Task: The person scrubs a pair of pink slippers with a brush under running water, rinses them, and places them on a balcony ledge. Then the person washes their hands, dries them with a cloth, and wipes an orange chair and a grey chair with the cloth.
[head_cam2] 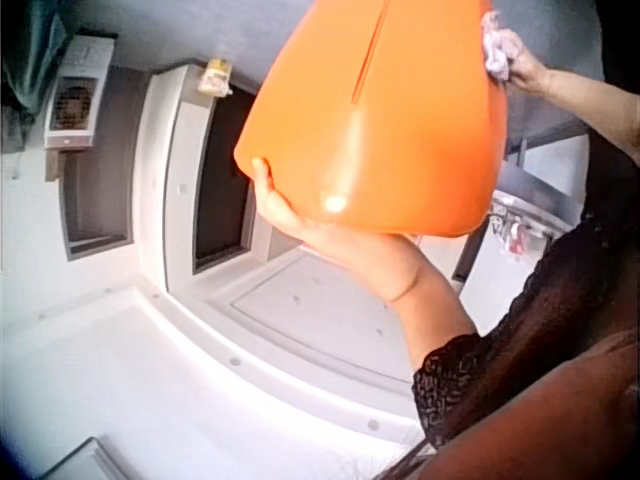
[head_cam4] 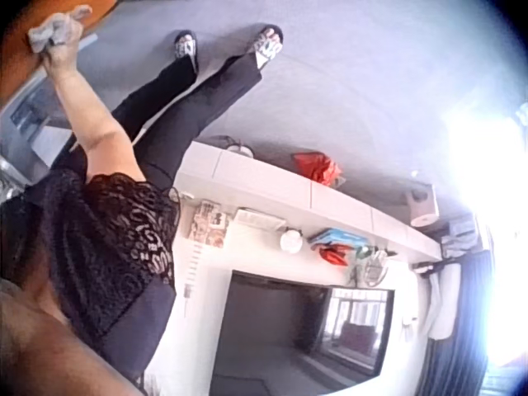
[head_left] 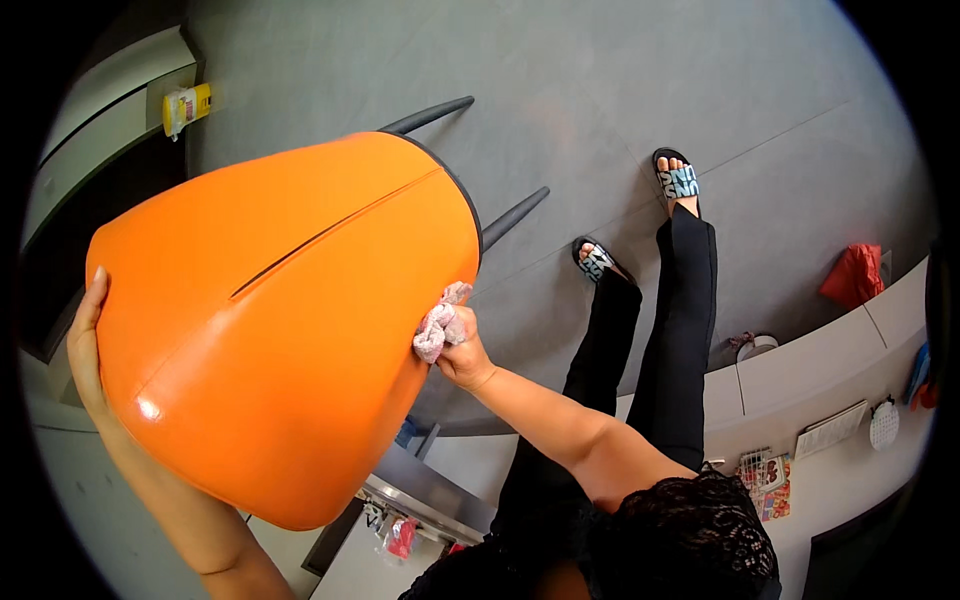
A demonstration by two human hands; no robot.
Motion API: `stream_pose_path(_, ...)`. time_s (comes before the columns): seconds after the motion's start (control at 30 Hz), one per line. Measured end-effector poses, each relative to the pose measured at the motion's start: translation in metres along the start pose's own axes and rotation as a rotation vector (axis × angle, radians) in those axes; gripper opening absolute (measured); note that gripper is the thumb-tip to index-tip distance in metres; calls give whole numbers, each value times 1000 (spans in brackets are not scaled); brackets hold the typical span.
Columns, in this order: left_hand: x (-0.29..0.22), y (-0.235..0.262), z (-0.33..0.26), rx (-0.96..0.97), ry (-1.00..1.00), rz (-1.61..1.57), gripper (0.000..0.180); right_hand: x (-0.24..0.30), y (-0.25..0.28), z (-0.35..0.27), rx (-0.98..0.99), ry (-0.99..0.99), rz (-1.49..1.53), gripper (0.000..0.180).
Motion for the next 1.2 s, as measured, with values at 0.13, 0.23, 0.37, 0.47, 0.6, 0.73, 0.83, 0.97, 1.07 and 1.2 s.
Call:
stream_pose_path(0.13,2,-1,14,139,14,-13,34,-31,46,11,-427,117,424,12)
stream_pose_path(0.23,-1,4,19,103,6,-61,30,-114,154,-2,-762,-412,-496,19)
stream_pose_path(0.37,1,10,10,152,11,-75,28,-57,75,-3,-610,-209,-414,31)
stream_pose_path(0.47,-1,1,16,153,-7,-51,29,76,-67,-10,-329,75,-558,32)
stream_pose_path(0.6,4,13,23,134,-98,-63,25,167,-205,14,382,287,-179,28)
stream_pose_path(0.73,4,14,33,85,-160,-132,29,188,-244,84,353,648,-733,22)
stream_pose_path(0.83,-6,3,27,2,-167,-103,33,157,-198,156,181,419,-725,19)
stream_pose_path(0.97,-9,8,13,-65,-171,-108,44,173,-214,76,319,498,-566,26)
stream_pose_path(1.07,-4,17,14,-122,-244,-115,42,189,-236,-18,468,370,-463,33)
stream_pose_path(1.2,-23,16,-5,-140,-153,1,48,177,-250,-2,357,-83,-223,34)
Point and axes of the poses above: each hand's wrist, its own z-axis towards the middle knuckle, its own y-axis out of the back of the hand, x = y × z, the point moved 8 cm from there along z, towards the middle knuckle, and after that the axes turned 13 degrees about z, right-handed, at the moved point
